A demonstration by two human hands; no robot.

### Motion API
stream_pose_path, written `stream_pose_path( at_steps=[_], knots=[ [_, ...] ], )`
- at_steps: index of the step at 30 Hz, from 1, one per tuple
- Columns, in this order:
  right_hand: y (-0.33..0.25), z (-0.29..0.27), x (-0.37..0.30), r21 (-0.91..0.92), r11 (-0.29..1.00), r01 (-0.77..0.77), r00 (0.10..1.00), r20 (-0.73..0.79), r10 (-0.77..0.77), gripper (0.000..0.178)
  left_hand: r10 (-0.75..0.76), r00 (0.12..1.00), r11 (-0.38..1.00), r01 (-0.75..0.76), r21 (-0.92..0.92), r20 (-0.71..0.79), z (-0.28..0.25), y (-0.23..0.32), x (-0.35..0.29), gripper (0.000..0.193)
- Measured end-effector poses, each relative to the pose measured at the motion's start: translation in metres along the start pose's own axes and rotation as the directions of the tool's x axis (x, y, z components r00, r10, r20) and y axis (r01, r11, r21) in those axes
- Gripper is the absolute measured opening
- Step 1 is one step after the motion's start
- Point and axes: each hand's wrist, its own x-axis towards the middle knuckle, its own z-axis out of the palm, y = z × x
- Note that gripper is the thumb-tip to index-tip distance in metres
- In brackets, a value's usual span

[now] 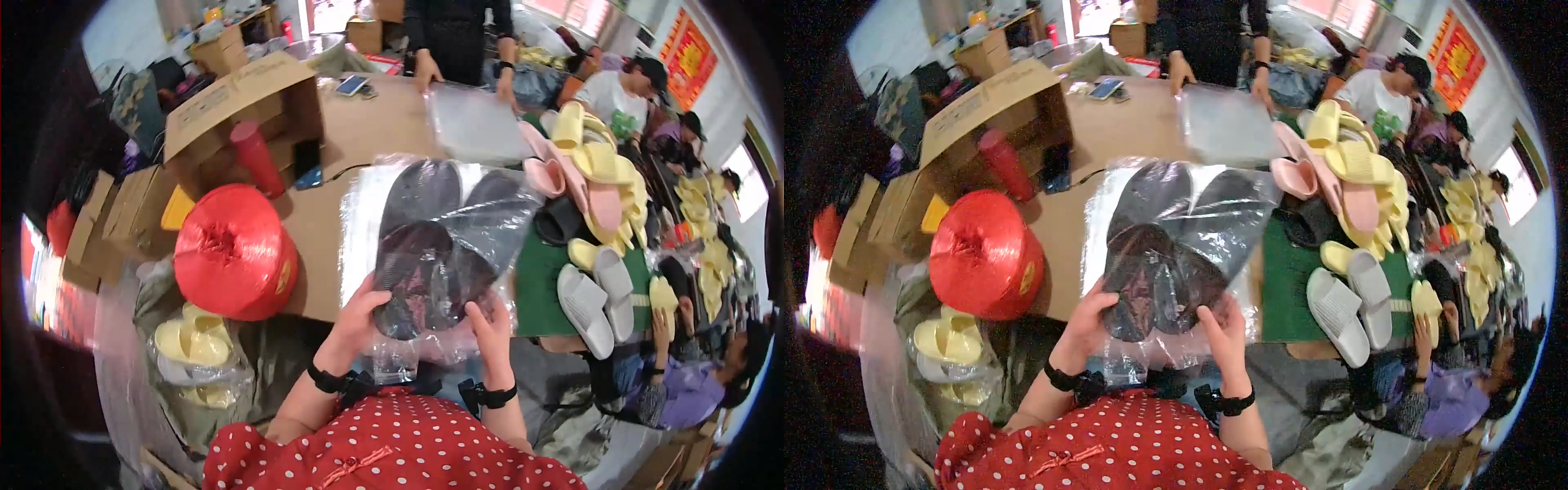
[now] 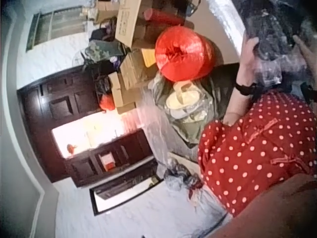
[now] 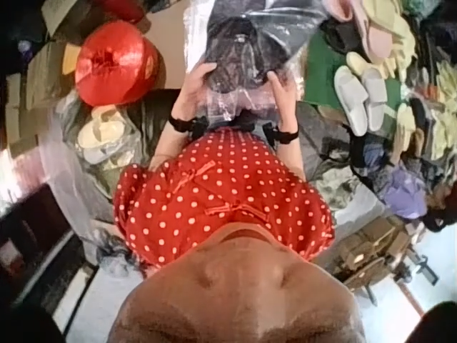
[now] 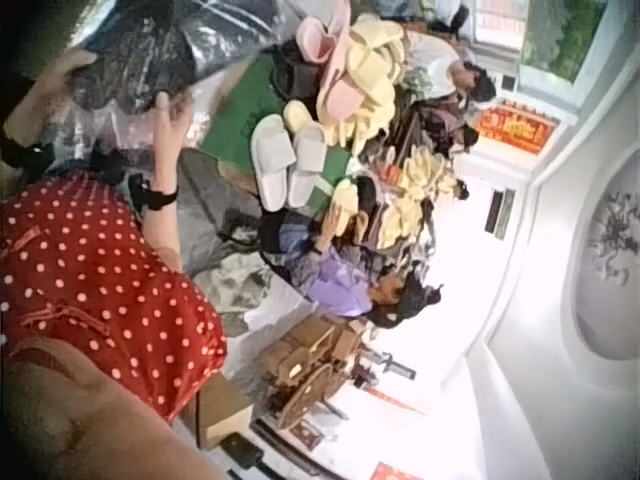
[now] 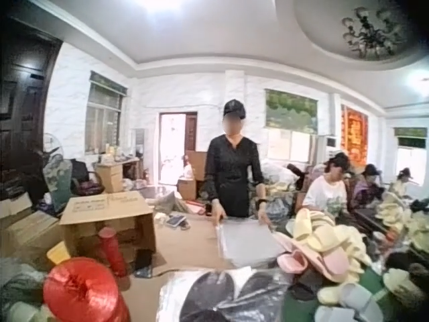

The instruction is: The recorder is taking various pairs of slippers from a table and bagging them individually in plastic wrap.

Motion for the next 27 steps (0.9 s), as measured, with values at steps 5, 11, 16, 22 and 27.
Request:
stream_pose_path(
  at_steps=[5, 11, 16, 22, 27],
  knots=[
    [-0.007, 0.022, -0.017, -0.144, 0.979, 0.147, 0.988, -0.032, -0.153, 0.049, 0.174, 0.984, 0.807, -0.121, 0.578, -0.037, 0.012, -0.016, -0.013, 0.079],
    [0.001, 0.054, -0.039, -0.023, 0.994, 0.106, 0.961, 0.259, -0.096, 0.056, 0.429, 0.897, 0.669, -0.232, 0.706, -0.111, 0.007, 0.006, -0.068, 0.09],
    [-0.016, 0.062, -0.024, -0.164, 0.95, 0.266, 0.872, 0.461, -0.165, 0.034, 0.767, 0.547, 0.525, -0.234, 0.819, -0.335, -0.015, 0.067, -0.168, 0.071],
    [0.005, 0.044, 0.009, -0.235, 0.908, 0.346, 0.925, 0.247, -0.289, 0.015, 0.893, -0.396, 0.327, 0.246, 0.912, -0.214, -0.082, 0.147, -0.263, 0.06],
    [0.024, 0.034, 0.019, -0.244, 0.917, 0.315, 0.942, 0.195, -0.272, 0.011, 0.933, -0.109, 0.358, 0.329, 0.874, -0.342, -0.228, 0.155, -0.302, 0.055]
  ],
)
